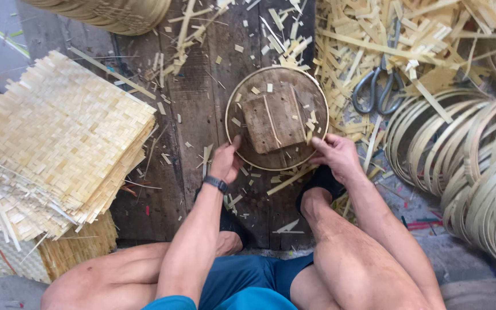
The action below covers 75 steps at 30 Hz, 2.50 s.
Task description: The person places a woven bamboo mat over a circular wooden form, then uses shears to trim the excess matting around the edge. The finished circular base is stacked with others, and the process repeats with new mats.
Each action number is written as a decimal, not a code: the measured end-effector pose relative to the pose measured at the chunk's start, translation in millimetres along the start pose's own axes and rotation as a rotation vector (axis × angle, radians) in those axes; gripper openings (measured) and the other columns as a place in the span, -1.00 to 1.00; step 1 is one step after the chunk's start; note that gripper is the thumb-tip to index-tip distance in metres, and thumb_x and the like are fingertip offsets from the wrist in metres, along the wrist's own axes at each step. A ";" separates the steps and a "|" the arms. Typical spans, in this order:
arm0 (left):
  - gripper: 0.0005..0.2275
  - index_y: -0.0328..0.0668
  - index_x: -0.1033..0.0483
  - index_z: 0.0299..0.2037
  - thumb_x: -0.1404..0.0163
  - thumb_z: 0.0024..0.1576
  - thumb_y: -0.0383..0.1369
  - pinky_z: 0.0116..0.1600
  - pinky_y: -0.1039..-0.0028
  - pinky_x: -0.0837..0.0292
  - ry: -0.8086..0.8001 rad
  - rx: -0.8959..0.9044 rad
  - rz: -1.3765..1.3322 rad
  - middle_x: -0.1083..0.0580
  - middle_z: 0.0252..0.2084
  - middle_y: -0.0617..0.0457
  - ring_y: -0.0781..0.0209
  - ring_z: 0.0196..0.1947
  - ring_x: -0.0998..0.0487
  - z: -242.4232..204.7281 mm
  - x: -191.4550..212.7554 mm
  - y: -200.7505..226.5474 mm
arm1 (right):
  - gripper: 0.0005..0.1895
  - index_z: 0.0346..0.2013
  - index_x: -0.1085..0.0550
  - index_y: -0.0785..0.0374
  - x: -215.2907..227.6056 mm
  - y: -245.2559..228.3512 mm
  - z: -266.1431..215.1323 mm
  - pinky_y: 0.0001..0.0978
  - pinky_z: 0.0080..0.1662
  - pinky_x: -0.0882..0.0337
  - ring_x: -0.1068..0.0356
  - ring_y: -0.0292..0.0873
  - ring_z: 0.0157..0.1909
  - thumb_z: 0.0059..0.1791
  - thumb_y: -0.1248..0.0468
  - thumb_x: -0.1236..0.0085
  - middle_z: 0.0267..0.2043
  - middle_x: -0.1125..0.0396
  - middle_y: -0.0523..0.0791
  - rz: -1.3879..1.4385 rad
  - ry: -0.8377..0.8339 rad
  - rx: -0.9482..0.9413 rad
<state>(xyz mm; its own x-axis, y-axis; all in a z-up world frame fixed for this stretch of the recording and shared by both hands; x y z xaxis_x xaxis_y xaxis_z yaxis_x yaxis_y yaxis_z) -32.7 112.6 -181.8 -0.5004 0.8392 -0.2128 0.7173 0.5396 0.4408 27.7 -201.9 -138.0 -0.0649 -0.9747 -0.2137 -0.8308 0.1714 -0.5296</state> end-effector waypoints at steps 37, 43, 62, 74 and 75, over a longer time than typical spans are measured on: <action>-0.49 -0.31 -0.43 0.26 0.19 0.36 -0.01 0.06 0.28 -0.62 -0.137 -1.276 1.028 -0.59 0.02 -0.21 -0.02 -0.01 -0.68 -190.4 -231.1 190.6 | 0.02 0.39 -0.01 0.20 -87.0 -123.3 -51.7 0.01 -0.03 -0.64 -0.40 0.08 0.13 -0.21 0.06 -0.37 0.14 -0.19 0.09 0.182 -0.181 0.328; -0.49 -0.30 -0.41 0.27 0.21 0.43 0.02 0.14 0.20 -0.63 -0.148 -1.356 1.076 -0.58 0.06 -0.27 -0.08 0.06 -0.66 -201.6 -252.6 179.6 | -0.13 0.31 -0.15 0.33 -76.5 -119.1 -57.1 -0.08 0.08 -0.55 -0.38 0.03 0.14 -0.12 0.07 -0.38 0.15 -0.24 0.09 0.317 -0.261 0.308; -0.37 -0.52 -0.48 -0.06 0.19 0.38 0.14 -0.17 0.37 -0.41 0.307 -0.864 0.565 -0.48 -0.22 -0.08 0.20 -0.26 -0.48 -137.3 -27.1 310.2 | -0.39 0.24 -0.37 0.31 -41.0 -14.5 -6.2 0.08 0.21 -0.39 -0.40 0.02 0.19 -0.01 0.04 -0.17 0.18 -0.38 0.00 0.577 -0.581 0.187; -0.60 -0.36 -0.49 0.10 0.01 0.28 -0.13 0.13 0.32 -0.59 -0.094 -0.466 0.135 -0.57 0.04 -0.15 0.10 0.00 -0.63 -32.0 -38.8 245.8 | -0.61 0.08 -0.52 0.25 -6.7 -44.8 -31.5 -0.27 -0.16 -0.52 -0.52 -0.12 -0.18 0.14 0.08 0.10 -0.19 -0.53 -0.04 -0.312 0.132 0.325; -0.61 -0.36 -0.50 0.09 0.01 0.28 -0.14 0.13 0.33 -0.60 -0.105 -0.424 0.120 -0.58 0.03 -0.14 0.11 -0.01 -0.63 -19.4 -41.3 234.3 | -0.67 0.07 -0.56 0.25 0.0 -55.9 -43.8 -0.28 -0.16 -0.48 -0.49 -0.11 -0.23 0.17 0.14 0.03 -0.25 -0.54 -0.03 -0.603 0.281 0.444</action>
<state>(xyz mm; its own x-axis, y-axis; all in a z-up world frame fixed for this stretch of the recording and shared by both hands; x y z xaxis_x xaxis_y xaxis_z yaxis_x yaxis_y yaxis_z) 146.6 203.0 -52.8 -0.3583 0.9084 -0.2155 0.4943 0.3804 0.7817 49.9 -217.7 -72.4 0.1392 -0.9071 0.3972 -0.4735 -0.4132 -0.7778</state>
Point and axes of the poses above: each hand's wrist, its own z-axis towards the middle knuckle, its own x-axis out of the back of the hand, y = z × x, the point moved 10 cm from there along z, towards the middle knuckle
